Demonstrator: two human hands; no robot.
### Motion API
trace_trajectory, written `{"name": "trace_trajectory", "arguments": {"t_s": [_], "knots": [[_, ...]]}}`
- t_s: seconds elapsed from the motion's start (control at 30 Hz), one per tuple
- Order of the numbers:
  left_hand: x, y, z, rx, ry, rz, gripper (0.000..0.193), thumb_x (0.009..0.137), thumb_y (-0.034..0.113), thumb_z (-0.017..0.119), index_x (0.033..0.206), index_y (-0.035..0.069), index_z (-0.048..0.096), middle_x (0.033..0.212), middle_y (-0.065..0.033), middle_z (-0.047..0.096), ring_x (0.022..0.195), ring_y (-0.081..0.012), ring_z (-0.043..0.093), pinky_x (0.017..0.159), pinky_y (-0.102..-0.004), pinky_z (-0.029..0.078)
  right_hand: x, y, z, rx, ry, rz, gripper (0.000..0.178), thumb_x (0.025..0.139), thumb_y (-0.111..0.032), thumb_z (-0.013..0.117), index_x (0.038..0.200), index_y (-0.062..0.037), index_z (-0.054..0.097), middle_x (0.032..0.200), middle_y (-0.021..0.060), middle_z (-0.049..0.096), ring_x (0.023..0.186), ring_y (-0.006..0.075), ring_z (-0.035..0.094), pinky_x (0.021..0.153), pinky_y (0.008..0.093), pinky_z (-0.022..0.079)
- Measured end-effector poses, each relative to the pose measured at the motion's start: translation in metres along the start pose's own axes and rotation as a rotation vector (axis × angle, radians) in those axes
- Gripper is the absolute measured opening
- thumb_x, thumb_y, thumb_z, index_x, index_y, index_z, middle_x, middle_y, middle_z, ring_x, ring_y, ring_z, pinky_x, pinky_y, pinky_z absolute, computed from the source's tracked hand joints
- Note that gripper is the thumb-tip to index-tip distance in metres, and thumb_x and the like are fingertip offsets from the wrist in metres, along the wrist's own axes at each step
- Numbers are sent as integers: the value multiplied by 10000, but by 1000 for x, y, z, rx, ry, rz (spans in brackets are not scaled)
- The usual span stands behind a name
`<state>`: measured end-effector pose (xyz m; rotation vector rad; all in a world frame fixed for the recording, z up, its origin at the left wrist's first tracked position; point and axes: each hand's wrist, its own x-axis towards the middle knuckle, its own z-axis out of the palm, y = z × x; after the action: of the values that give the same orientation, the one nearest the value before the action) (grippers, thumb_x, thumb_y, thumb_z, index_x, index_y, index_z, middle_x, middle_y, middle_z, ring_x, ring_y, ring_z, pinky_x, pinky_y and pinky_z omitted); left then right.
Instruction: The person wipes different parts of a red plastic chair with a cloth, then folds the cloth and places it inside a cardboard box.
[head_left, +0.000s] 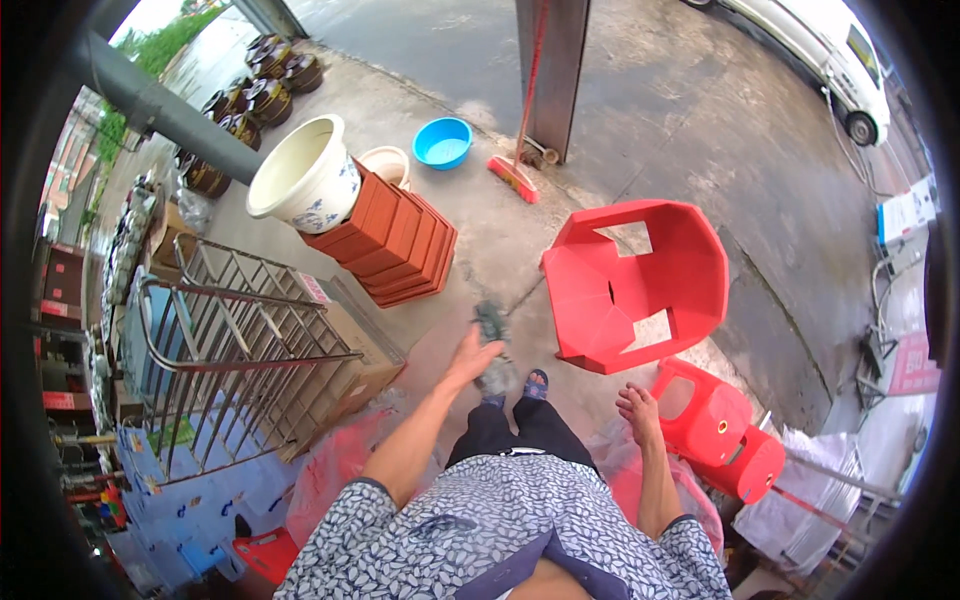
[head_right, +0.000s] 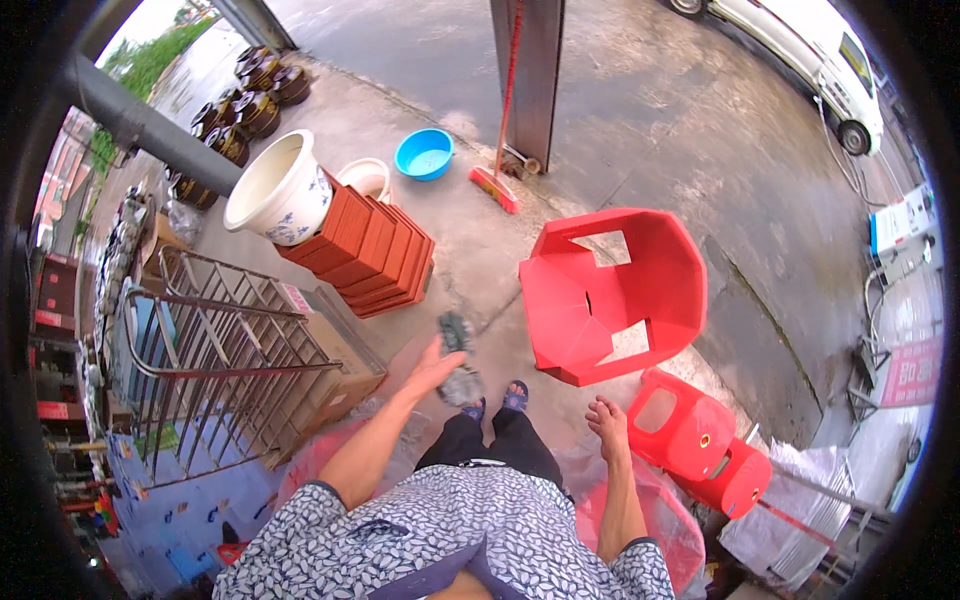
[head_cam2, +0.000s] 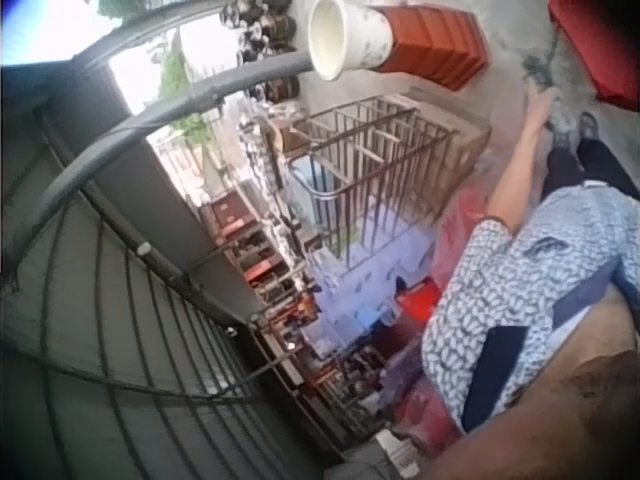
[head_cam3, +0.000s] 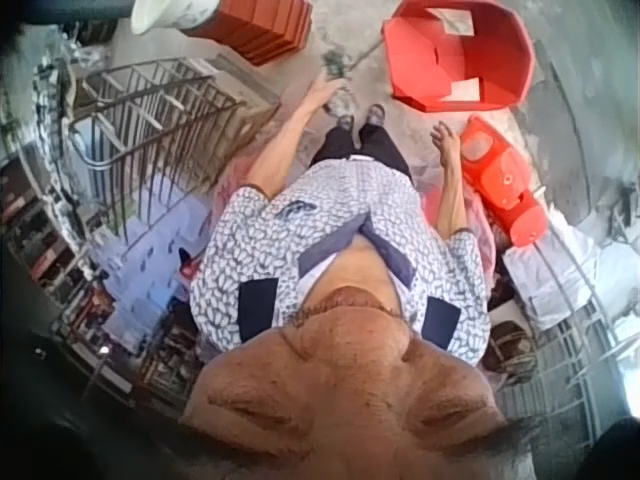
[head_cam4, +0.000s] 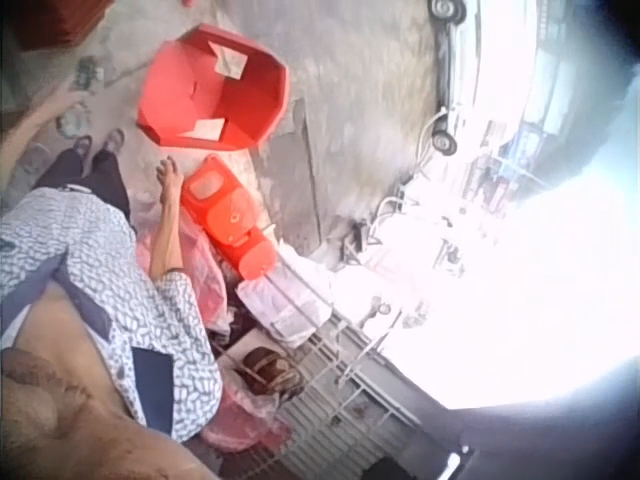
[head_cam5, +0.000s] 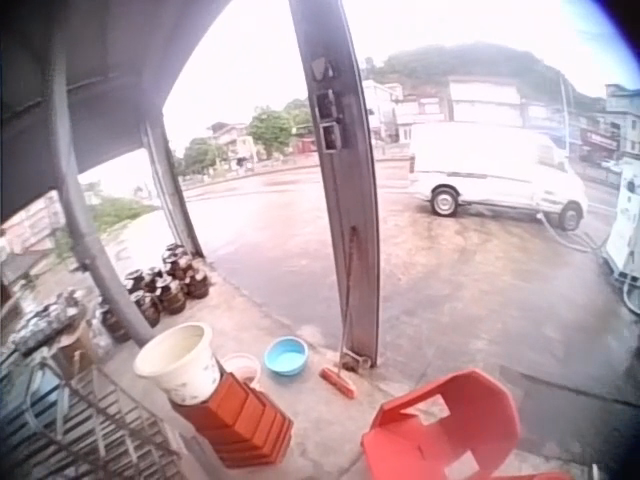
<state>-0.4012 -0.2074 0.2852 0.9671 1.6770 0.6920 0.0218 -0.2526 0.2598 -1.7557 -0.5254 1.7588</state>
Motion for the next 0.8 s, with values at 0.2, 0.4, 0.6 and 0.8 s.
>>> {"name": "trace_trajectory", "arguments": {"t_s": [0.2, 0.4, 0.6, 0.8], "knots": [[35, 77, 71, -161, -127, 287, 653, 960, 342, 693, 1459, -5, 455, 1333, -171, 622, 1212, -198, 586, 1027, -356, 476, 8, 43, -21, -56, 15, 86, 407, 1020, -253, 589, 1375, -57, 551, 1104, 86, 682, 831, 195, 669, 698, 303, 533], [48, 17, 23, 16, -118, 63, 535, 966, 335, 679, 1367, -7, 581, 1238, -186, 695, 1102, -248, 684, 932, -370, 542, 9, 95, -56, -108, 201, 293, 340, 1022, -296, 570, 1303, -104, 585, 1081, 92, 675, 834, 237, 674, 708, 382, 565], [2, -196, -86, 184, 239, -480, 331, 910, 245, 614, 1118, 2, 698, 1131, -213, 704, 1092, -376, 665, 922, -469, 540, 50, 37, -4, -135, 125, 258, 432, 1019, -262, 563, 1399, -59, 534, 1184, 141, 678, 896, 279, 689, 765, 383, 574], [-68, -248, -125, -393, 234, -1024, 231, 946, 299, 587, 938, 76, 646, 773, -105, 600, 690, -292, 602, 543, -471, 442, 146, -55, 72, -104, 15, 63, 379, 1025, -231, 576, 1350, -40, 534, 1126, 136, 672, 844, 239, 677, 708, 353, 566]]}}
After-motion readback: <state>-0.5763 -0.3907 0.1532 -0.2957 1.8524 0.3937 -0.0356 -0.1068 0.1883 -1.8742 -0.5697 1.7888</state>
